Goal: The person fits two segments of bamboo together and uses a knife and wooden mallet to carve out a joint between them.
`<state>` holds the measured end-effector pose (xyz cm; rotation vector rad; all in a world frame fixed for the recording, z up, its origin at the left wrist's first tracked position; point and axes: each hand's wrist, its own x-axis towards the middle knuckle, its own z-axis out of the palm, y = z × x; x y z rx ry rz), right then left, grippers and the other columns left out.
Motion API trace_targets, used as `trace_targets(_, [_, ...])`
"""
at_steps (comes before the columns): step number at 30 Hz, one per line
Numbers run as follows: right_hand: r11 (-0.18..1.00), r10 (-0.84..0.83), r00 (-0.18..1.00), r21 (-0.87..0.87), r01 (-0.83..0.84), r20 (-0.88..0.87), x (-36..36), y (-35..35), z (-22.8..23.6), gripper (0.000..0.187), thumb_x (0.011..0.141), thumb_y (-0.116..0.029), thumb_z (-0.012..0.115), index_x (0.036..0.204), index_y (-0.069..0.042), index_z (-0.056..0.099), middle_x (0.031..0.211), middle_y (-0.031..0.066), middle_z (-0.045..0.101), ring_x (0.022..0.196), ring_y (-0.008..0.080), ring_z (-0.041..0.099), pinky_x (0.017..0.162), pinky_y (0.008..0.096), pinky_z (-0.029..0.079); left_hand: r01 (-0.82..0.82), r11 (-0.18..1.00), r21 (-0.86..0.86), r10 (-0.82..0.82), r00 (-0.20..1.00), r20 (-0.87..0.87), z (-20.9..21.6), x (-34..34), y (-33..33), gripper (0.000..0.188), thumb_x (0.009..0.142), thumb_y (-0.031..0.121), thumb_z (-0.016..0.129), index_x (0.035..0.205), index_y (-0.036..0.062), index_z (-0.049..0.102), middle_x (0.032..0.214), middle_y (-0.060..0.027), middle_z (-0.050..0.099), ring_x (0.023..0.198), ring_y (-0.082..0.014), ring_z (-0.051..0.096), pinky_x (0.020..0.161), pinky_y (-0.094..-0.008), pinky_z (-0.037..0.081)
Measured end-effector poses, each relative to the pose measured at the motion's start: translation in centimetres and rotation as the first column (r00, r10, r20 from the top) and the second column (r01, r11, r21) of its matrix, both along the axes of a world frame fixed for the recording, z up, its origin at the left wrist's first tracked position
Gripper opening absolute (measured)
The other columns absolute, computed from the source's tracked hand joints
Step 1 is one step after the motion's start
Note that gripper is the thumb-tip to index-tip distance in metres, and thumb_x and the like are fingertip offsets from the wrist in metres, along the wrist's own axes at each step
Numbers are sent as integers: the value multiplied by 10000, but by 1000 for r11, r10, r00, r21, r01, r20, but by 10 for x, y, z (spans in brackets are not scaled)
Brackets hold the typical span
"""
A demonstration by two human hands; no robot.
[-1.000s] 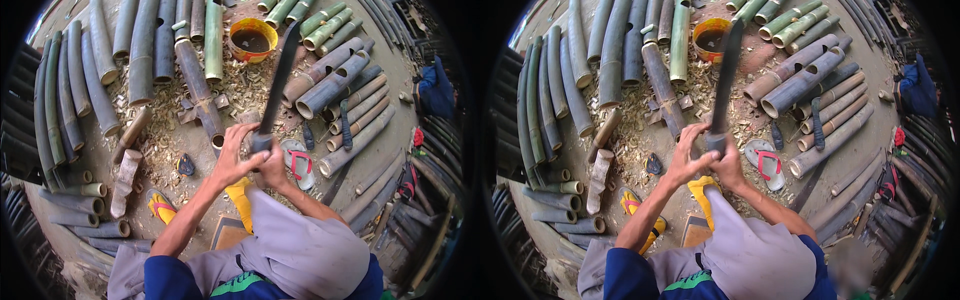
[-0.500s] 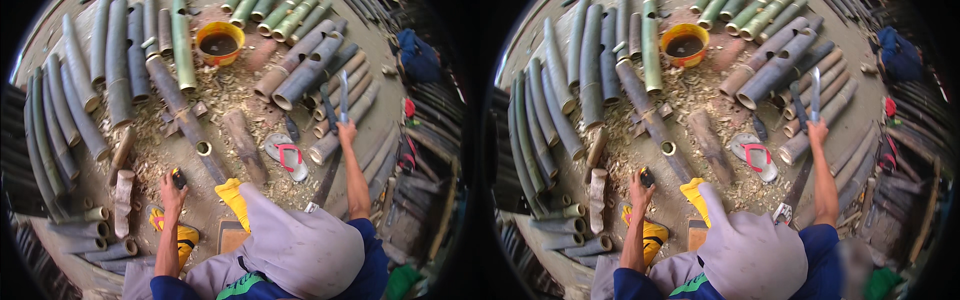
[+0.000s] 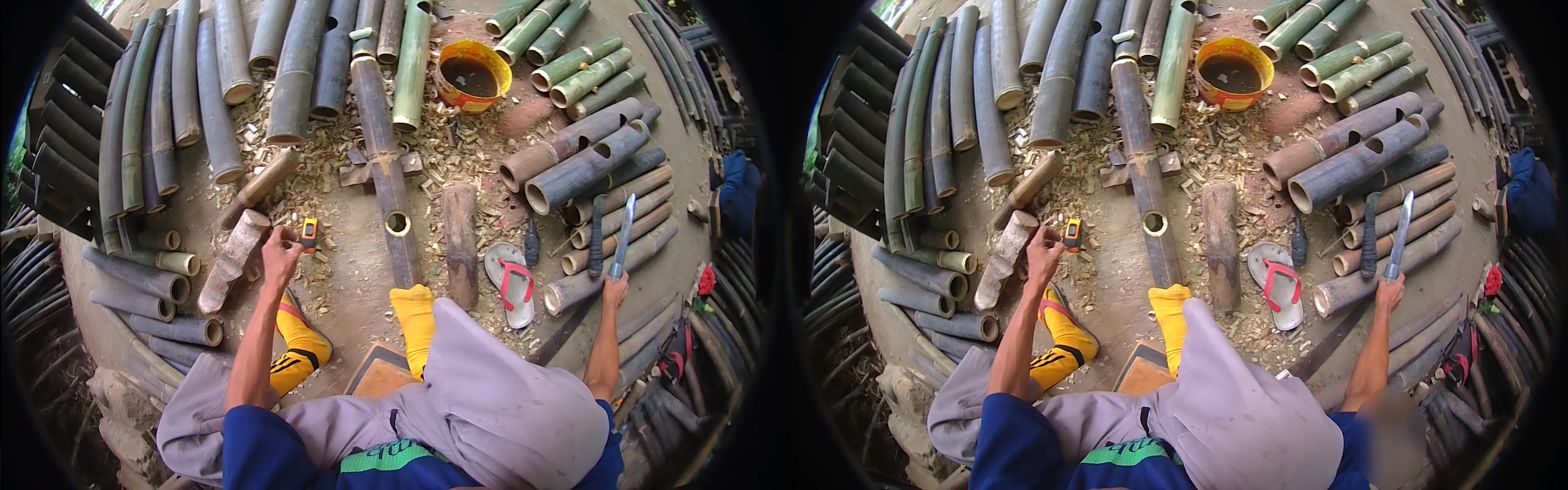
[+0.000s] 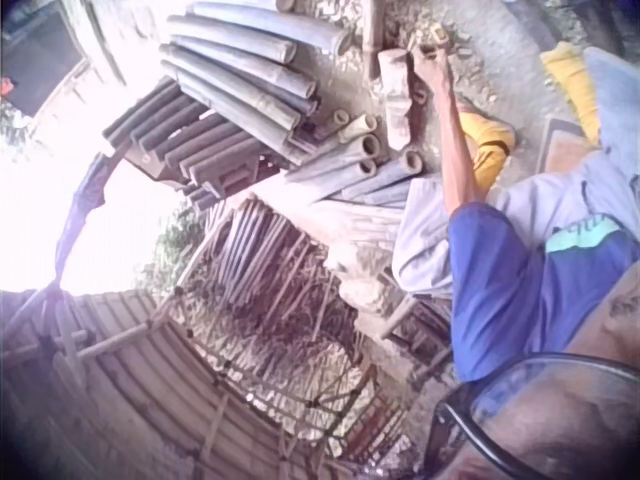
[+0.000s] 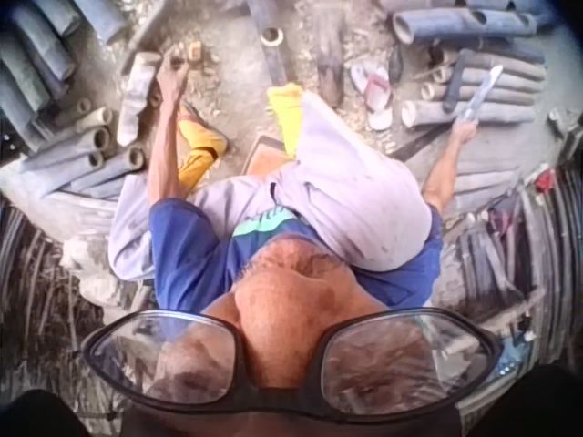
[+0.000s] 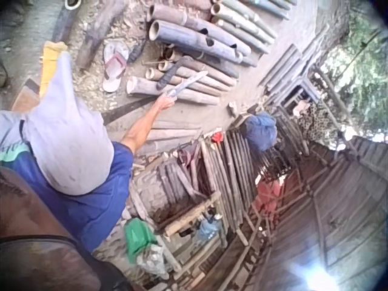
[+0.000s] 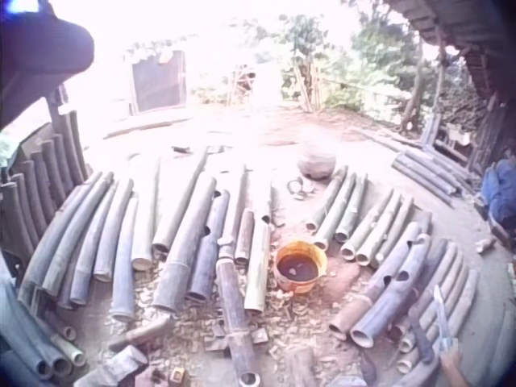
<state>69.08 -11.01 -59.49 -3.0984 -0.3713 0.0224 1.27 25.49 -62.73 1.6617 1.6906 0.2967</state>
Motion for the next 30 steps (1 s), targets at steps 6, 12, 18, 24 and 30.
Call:
trace_targets(6, [913, 399, 850, -60, -404, 344, -40, 57, 9, 500, 791, -200, 651, 1266, -107, 523, 1200, 161, 528, 1118, 352, 497, 914, 459, 419, 205, 978, 29, -206, 975, 85, -8, 33, -8, 678, 635, 183, 727, 1270, 97, 504, 1202, -196, 483, 1087, -358, 531, 962, -407, 450])
trace_targets(12, [911, 408, 911, -40, -411, -57, -43, 108, -4, 517, 834, -261, 626, 1283, -41, 496, 1090, 231, 577, 1007, 415, 550, 867, 481, 433, 228, 973, -22, -229, 971, -71, -5, 65, -6, 646, 594, 187, 754, 1205, 138, 550, 1155, -212, 469, 1044, -378, 545, 902, -425, 482])
trace_targets(18, [907, 405, 914, 120, -403, 6, -24, 103, -29, 526, 813, -221, 612, 1280, -22, 477, 1053, 257, 590, 973, 431, 565, 861, 480, 430, 95, 954, 285, -80, 995, -64, 27, 22, 31, 625, 581, 176, 704, 1185, 134, 551, 1093, -158, 469, 976, -296, 548, 847, -416, 534])
trace_targets(24, [915, 330, 932, 192, -355, 150, -53, 106, -24, 482, 793, -198, 582, 1214, 28, 527, 1051, 267, 597, 989, 425, 561, 876, 468, 420, -169, 894, 416, 256, 953, -161, 47, -61, 93, 553, 610, 208, 694, 1141, 95, 591, 1044, -180, 531, 1017, -334, 522, 912, -407, 441])
trace_targets(30, [865, 226, 965, 429, -262, 134, -109, 115, 2, 505, 772, -251, 630, 1194, 16, 558, 954, 242, 653, 841, 371, 635, 770, 429, 469, -199, 866, 458, 372, 870, -325, 23, -120, 106, 657, 626, 175, 713, 1260, 133, 544, 1178, -203, 467, 1076, -375, 494, 952, -445, 416])
